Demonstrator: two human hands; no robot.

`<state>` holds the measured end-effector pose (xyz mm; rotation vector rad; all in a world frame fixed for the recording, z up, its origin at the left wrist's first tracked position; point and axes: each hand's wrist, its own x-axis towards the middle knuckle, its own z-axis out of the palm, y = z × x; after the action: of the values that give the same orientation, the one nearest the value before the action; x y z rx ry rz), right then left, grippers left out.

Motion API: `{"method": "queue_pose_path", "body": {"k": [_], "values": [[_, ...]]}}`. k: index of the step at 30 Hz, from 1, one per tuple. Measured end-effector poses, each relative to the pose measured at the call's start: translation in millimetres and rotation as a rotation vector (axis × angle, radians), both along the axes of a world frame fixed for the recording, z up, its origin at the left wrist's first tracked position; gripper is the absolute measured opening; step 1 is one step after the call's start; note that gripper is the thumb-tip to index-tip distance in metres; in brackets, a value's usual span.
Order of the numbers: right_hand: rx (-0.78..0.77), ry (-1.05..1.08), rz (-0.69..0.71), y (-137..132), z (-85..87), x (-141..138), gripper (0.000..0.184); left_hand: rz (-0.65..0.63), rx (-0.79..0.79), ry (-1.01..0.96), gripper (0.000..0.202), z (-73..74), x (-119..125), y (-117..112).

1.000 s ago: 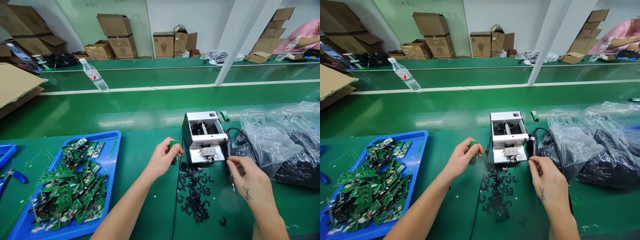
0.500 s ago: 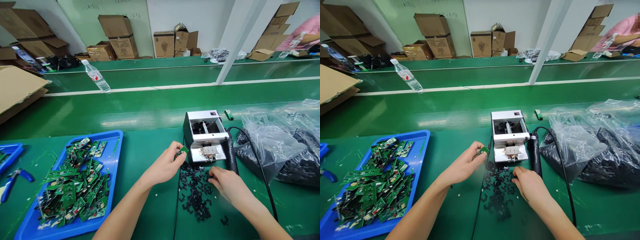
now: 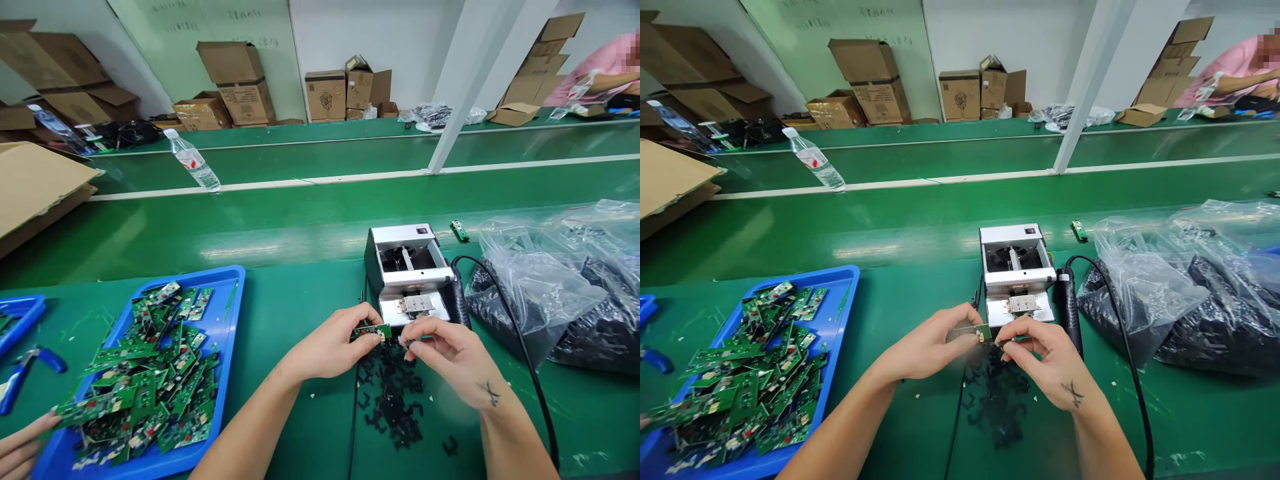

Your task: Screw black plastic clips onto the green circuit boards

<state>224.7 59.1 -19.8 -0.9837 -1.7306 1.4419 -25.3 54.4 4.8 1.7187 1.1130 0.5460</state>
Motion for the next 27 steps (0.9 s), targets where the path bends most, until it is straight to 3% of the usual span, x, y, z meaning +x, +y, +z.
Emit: {"method": "queue_pose_path", "body": {"k": [3, 7, 17, 27], "values": [[0.024, 0.086, -0.047, 2, -11.4, -5, 0.009, 0.003, 0.004, 0.008, 0.01, 0.8, -1, -1], [0.122, 0.029, -0.078, 2, -17.0, -10, 0.007, 0.008, 0.003, 0.023, 0.01, 0.7, 1, -2], [0.298, -0.281, -0.11, -3, -12.9, -12, 0.009, 0.024, 0.028, 0.034, 0.005, 2.0, 4, -3], [0.372, -0.346, -0.117, -7, -8.5, -13, 0.012, 0.022, 0.052, 0.069, 0.005, 0.5, 3, -3]]}}
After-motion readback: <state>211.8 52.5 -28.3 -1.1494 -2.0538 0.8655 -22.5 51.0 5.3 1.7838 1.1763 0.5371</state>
